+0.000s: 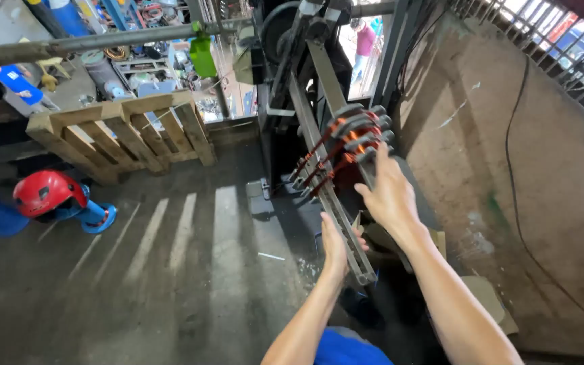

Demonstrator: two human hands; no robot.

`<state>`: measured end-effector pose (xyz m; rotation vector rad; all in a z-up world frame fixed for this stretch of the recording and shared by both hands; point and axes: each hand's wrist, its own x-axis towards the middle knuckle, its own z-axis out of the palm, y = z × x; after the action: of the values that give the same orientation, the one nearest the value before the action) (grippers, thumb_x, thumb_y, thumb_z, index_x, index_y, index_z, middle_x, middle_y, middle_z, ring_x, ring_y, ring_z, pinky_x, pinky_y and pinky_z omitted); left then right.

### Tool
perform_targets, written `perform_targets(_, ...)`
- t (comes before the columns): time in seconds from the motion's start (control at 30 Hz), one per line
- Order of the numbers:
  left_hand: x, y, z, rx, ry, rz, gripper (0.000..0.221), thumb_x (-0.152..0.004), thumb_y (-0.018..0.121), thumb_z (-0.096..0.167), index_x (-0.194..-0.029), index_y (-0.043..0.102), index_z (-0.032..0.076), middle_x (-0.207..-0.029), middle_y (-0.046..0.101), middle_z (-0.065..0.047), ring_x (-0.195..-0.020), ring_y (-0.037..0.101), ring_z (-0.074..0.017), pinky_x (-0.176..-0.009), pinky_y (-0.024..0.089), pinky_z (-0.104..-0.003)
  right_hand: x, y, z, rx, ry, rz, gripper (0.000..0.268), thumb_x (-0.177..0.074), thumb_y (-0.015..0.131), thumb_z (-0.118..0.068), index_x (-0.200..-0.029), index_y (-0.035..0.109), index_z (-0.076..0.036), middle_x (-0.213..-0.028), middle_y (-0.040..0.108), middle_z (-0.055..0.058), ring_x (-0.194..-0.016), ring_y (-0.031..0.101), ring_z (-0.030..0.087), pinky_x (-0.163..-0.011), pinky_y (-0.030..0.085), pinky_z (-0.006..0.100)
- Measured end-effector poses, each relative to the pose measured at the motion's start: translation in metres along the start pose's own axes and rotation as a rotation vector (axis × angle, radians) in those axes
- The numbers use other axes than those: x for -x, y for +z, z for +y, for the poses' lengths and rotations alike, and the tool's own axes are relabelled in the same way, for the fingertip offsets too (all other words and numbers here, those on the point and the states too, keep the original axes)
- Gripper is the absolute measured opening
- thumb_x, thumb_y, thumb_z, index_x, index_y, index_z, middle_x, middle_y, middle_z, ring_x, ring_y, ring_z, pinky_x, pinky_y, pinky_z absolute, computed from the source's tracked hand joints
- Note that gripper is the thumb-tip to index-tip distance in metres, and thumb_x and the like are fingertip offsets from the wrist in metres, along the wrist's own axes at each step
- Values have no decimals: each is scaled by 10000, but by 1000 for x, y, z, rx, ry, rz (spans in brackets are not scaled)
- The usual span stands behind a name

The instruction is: Operating a machine to wind copper wire into electromagnetic coils, including setup and wire management.

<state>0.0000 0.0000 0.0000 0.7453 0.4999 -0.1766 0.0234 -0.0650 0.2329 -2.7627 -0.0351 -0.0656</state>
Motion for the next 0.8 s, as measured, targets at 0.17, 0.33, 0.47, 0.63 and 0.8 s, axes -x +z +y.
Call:
perform_targets(0.17,77,-28,-9,3,-2,7,778,-1111,277,755,-1371,464,46,-789,721,-286,-567,762,-374,-440,676,-414,81,8,14,-126,47,64,1035,-901,837,-321,-1725,291,-13,-1427,618,258,-1353,618,439,-1133,507,544)
perform_targets(0.33,135,-87,-40,65,-65,33,1103,-1033,203,903,-875,714,-62,-706,726,-316,-569,774,-358,-496,659,-377,141,26,2,-281,35,-38,1106,-793,910,-283,-1735,353,-117,-1596,578,186,-1469,537,362,-1207,460,484)
perform_targets(0.47,180,-150,-56,122,-96,16,1159,-1009,199,958,-898,755,-53,-736,728,-298,-609,779,-368,-569,686,-393,161,68,2,-352,33,-157,1078,-771,927,-251,-1713,406,-205,-1560,627,127,-1440,574,306,-1184,474,453)
perform_targets(0.63,233,-192,-43,269,28,-52,1133,-950,251,999,-909,744,-20,-713,714,-226,-621,780,-313,-607,695,-355,173,110,-31,-392,-25,-291,1091,-729,930,-233,-1702,439,-261,-1393,723,134,-1263,698,304,-1076,547,481)
perform_targets(0.8,269,-205,-33,342,229,-146,1147,-937,218,1024,-886,701,-15,-677,666,-224,-569,749,-312,-568,676,-352,181,138,-76,-443,-131,-430,1070,-706,904,-182,-1684,472,-231,-1347,746,160,-1255,709,333,-1053,539,477)
